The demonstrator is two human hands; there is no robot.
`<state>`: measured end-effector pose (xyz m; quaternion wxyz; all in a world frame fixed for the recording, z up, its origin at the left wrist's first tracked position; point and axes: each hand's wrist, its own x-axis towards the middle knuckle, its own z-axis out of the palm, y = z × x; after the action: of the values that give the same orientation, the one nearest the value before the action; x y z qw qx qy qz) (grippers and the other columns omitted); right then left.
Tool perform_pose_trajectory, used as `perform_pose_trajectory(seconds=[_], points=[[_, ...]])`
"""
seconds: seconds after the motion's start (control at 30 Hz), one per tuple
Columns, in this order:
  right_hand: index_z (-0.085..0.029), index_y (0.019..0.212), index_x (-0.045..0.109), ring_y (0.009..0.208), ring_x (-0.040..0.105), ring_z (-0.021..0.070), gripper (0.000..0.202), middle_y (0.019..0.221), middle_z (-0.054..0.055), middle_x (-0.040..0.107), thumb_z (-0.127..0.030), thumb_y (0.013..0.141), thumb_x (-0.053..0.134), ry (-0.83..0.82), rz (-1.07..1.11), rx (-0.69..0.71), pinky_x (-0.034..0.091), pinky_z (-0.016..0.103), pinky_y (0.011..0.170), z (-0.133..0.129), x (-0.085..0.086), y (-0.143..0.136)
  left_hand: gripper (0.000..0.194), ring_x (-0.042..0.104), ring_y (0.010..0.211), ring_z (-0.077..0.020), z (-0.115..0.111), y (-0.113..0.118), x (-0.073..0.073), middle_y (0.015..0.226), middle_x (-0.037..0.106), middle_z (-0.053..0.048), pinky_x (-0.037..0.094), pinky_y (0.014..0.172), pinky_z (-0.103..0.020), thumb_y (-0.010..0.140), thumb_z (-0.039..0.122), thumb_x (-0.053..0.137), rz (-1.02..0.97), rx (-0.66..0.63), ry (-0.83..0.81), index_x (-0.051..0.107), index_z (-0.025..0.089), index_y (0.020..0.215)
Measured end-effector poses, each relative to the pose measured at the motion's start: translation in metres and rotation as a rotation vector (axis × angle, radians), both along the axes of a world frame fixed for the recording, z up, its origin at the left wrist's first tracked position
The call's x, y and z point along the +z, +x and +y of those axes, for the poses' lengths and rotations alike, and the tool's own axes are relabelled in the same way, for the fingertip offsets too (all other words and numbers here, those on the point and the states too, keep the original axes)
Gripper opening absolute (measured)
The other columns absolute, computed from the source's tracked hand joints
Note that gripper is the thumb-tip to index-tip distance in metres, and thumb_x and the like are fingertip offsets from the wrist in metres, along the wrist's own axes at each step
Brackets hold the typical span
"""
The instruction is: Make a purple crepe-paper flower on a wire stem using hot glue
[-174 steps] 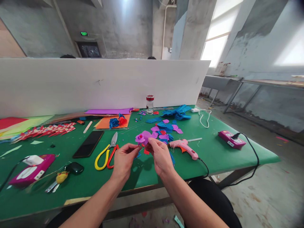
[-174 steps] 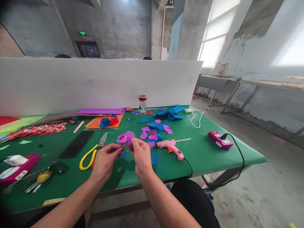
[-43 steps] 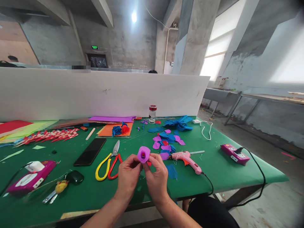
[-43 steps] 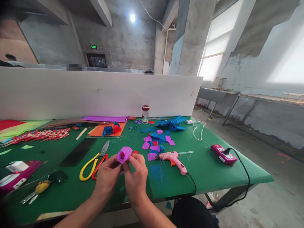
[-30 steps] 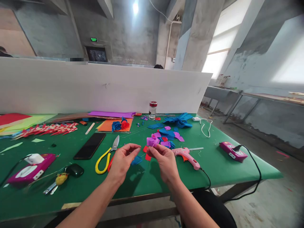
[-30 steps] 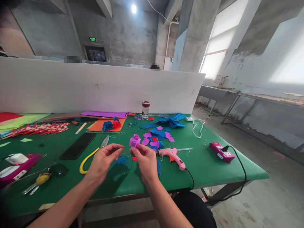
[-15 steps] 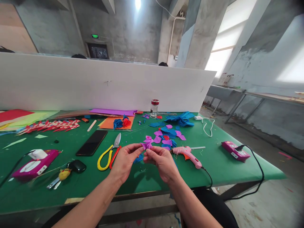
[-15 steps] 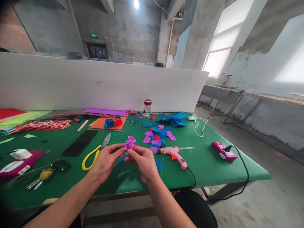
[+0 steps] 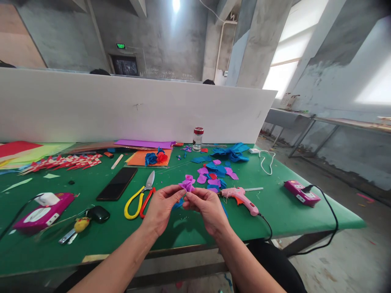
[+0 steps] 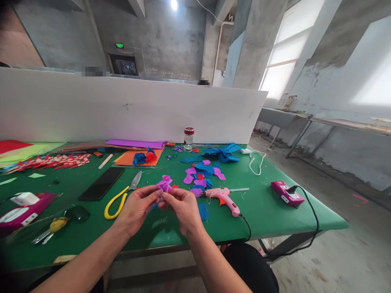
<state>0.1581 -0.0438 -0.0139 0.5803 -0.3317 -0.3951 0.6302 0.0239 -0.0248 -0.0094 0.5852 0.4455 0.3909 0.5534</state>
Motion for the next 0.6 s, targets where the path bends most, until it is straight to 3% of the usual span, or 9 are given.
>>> perform_pose_trajectory(seconds=[0.6], points=[[-0.016, 0.080, 0.077, 0.055, 0.063, 0.0117, 0.027, 0.071, 0.003, 0.072, -0.035, 0.063, 0.082, 0.046, -0.083, -0.017, 0.052, 0.025, 0.060, 0.0005, -0.0013, -0.0008, 0.017, 0.065, 0.083, -0.0209, -0.0018, 0.0004, -0.0022, 0.080, 0.074, -0.007, 0.051, 0.076, -0.031, 0.066, 0.028, 0.079, 0.010, 0.017, 0.077, 0.077, 0.016, 0.078]])
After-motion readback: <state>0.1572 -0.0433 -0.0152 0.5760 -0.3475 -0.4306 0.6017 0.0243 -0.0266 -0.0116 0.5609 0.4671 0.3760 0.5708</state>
